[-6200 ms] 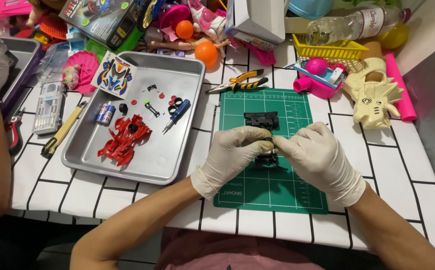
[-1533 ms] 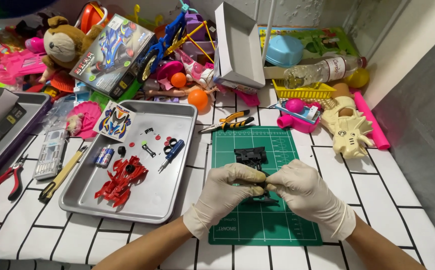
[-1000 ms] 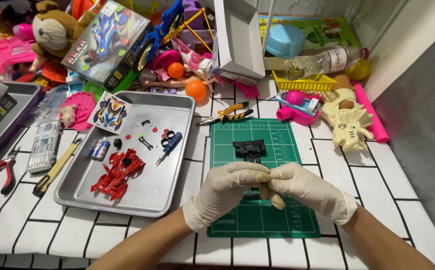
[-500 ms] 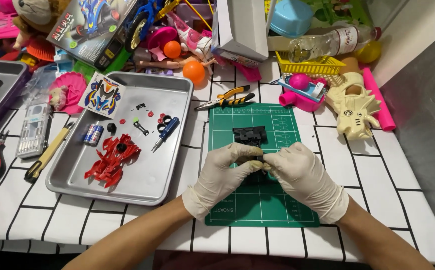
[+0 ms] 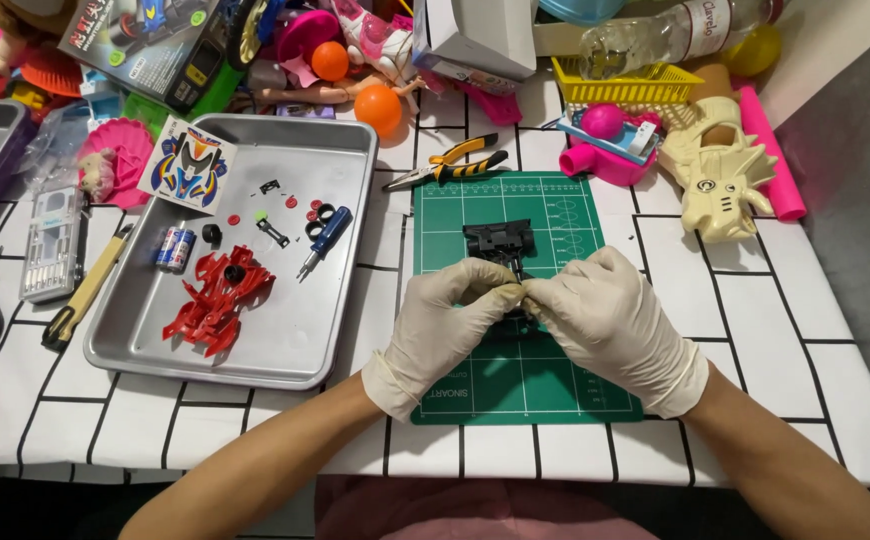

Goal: Assembling a mini 4WD toy car by installing the motor, gears, and internal drive components into the chassis.

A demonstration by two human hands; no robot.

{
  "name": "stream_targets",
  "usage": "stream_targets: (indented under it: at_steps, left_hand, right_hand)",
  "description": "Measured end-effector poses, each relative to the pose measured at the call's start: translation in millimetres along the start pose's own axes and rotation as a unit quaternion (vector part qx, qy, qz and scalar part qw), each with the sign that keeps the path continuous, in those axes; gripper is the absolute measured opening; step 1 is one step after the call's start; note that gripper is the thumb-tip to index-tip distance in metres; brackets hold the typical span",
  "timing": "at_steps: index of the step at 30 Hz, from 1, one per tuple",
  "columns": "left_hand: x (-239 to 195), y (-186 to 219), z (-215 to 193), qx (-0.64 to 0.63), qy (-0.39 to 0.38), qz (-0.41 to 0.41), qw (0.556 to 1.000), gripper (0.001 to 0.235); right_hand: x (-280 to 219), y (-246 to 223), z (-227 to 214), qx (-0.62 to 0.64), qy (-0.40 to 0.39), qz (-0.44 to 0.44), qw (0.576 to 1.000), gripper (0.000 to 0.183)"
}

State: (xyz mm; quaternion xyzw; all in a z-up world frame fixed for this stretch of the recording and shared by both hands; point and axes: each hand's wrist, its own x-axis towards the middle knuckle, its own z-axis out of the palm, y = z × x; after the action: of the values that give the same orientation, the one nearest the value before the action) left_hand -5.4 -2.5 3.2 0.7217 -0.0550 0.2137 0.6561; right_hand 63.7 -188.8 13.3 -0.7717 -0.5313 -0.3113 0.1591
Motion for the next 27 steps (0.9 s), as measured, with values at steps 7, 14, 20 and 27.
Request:
stream_targets:
  at_steps: [7,14,20,27]
  left_hand:
    - [2.0,4.9,-1.4,0.003,0.014,0.016,1.000,0.017]
    - [-0.7,4.4,-2.1,-0.014,0.000,0.041,0.999,0.026]
    - [0.0,-16.7,-0.6,-0.019,0.005,0.058,0.998,0.028]
    - [0.8,-16.6,-1.6,-0.025,0.003,0.037,0.999,0.027]
  right_hand:
    - [1.5,4.0,-3.3,0.114,-0.002,0.079,0.990,0.013]
    - [-8.8,9.3,4.3,0.194,-0.013,0.125,0.973,0.009]
    - [-7.2,4.3,5.1,0.211,-0.024,0.148,0.966,0.007]
    - [-4.5,2.2,5.0,0.026,0.008,0.042,0.999,0.011]
